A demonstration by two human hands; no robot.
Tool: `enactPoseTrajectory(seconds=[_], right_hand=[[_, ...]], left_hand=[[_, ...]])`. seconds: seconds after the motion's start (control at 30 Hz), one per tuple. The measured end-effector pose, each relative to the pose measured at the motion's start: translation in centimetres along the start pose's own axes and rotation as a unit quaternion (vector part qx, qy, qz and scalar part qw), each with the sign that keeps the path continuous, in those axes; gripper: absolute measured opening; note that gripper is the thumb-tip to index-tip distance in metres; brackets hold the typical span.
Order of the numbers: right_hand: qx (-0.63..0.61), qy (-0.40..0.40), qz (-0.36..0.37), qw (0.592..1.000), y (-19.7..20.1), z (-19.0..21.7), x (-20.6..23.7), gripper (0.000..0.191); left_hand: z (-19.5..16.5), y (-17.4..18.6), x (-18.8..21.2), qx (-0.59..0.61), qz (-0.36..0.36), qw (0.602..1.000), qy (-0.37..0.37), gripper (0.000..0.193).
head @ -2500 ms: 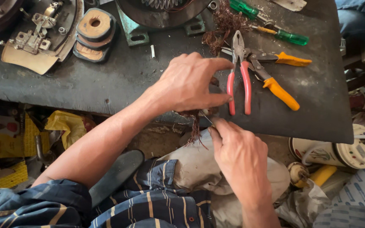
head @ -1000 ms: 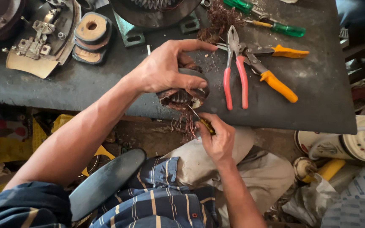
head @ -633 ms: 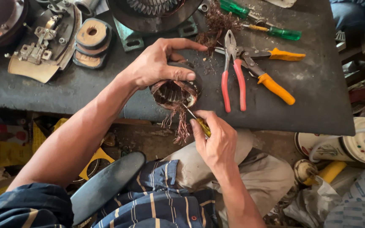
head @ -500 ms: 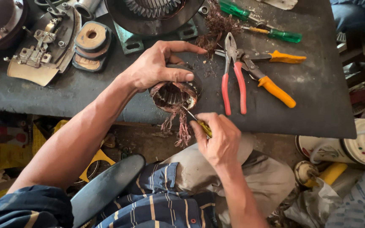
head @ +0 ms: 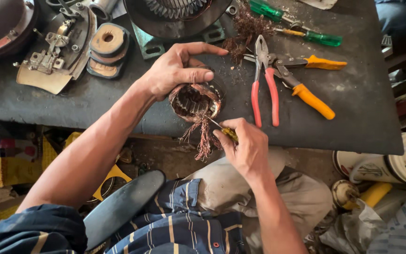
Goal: The person uses a screwdriver and pliers to remove copper wire from a motor armature. They pry and pull the wire from the slots, then cut and extract remaining strands, leaving the armature partially stripped.
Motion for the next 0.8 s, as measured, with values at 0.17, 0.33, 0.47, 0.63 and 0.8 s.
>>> enactPoseTrajectory(seconds=[0.17,0.33,0.47,0.63,0.8], right_hand=[[-0.047,-0.149,0.06,0.986,0.5,1.1,0.8,0.019],[-0.036,-0.135,0.059,0.988,0.9,1.3,0.4,0.019],[0.055,0.043,0.034,0.997,0.6,1.6,-1.3,0.025],[0.131,0.216,0.019,0.967,0.3,1.1,-2.1,0.031],[0.082,0.131,0.042,0.987,-0.1,0.1,-1.9,0.028]], left_hand=[[-0.8,-0.5,0.6,-0.076,-0.023,0.997,-0.009,0.064],[-1.6,-1.2,1.0,-0.131,-0.015,0.991,-0.026,0.063],[-1.4,-1.0,0.9,-0.095,0.011,0.995,-0.019,0.065],[-0.6,-0.3,1.1,0.04,0.013,0.999,-0.028,0.064],[-0.4,0.0,1.6,0.02,-0.006,0.998,-0.052,0.064]])
Point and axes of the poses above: each hand's wrist, its own x-axis away from the middle knuckle, its own y-axis out of the back of the hand, z = x × y, the point moved 8 cm from there along -x, towards the middle knuckle, and after that the axes turned 10 degrees about z, right-handed, at the moved point
